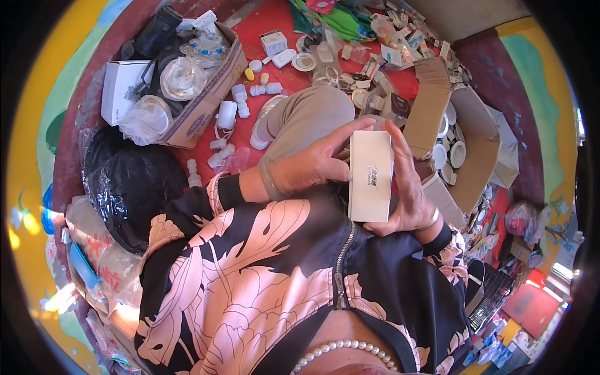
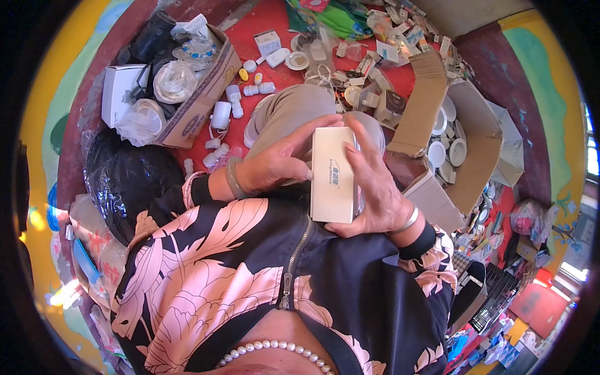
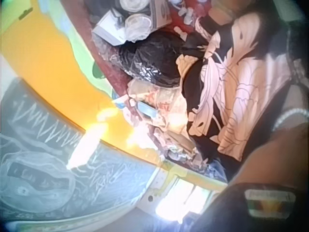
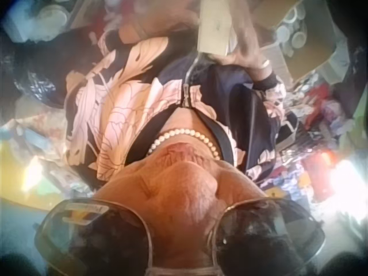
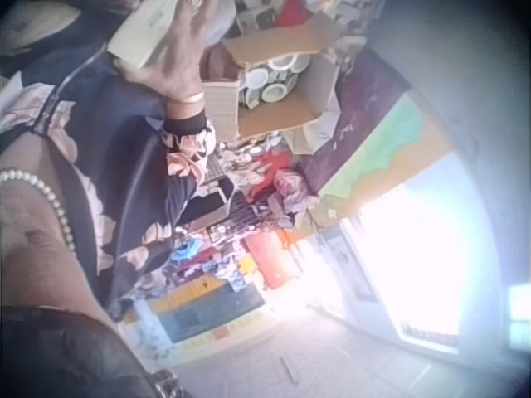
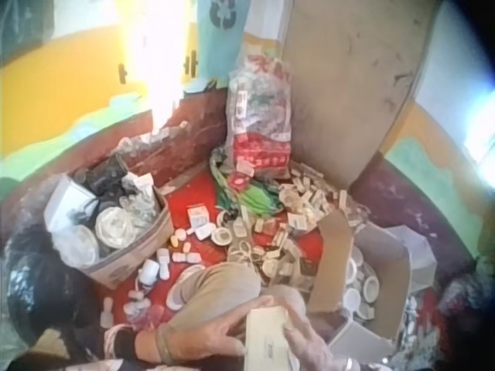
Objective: The person peels the plastic film from a white box, opens it, and removes a digital blood pressure monitor and its instruction manual.
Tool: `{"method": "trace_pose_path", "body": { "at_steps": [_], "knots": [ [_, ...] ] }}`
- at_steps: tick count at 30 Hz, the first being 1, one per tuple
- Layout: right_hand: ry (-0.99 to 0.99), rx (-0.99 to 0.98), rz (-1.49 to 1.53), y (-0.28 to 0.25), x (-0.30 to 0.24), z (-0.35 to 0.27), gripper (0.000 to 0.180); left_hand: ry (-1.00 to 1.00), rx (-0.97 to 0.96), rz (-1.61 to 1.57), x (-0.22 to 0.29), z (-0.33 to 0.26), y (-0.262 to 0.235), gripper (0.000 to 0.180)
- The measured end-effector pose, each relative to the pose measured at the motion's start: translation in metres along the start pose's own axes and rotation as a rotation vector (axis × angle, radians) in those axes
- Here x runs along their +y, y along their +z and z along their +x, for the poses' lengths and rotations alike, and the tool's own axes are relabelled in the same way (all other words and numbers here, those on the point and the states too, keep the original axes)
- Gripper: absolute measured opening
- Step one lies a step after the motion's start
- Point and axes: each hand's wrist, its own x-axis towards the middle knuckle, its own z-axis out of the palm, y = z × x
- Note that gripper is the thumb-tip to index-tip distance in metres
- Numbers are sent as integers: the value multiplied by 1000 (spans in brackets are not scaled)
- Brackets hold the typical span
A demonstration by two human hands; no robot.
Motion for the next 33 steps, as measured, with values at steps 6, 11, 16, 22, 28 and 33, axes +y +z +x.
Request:
{"method": "trace_pose_path", "body": {
  "at_steps": [6, 11, 16, 22, 28, 33],
  "knots": [
    [322, -122, -82, -18, -25, 16, 89, -5, 1, 19, -4, 2, 2, 74],
    [402, -24, -124, -7, -30, 16, 66, 64, 45, 50, -13, 2, -4, 58],
    [404, 24, -200, -3, -31, 24, 59, 56, 77, 148, -9, 4, -6, 51],
    [367, 42, -364, 5, -28, 40, 44, 91, 88, 102, -7, 16, -5, 48],
    [395, 31, -415, 13, -31, 51, 40, 108, 49, 80, -9, 17, -10, 49],
    [416, 74, -400, 17, -27, 50, 38, 113, 31, 74, -7, 17, -12, 48]
  ]
}}
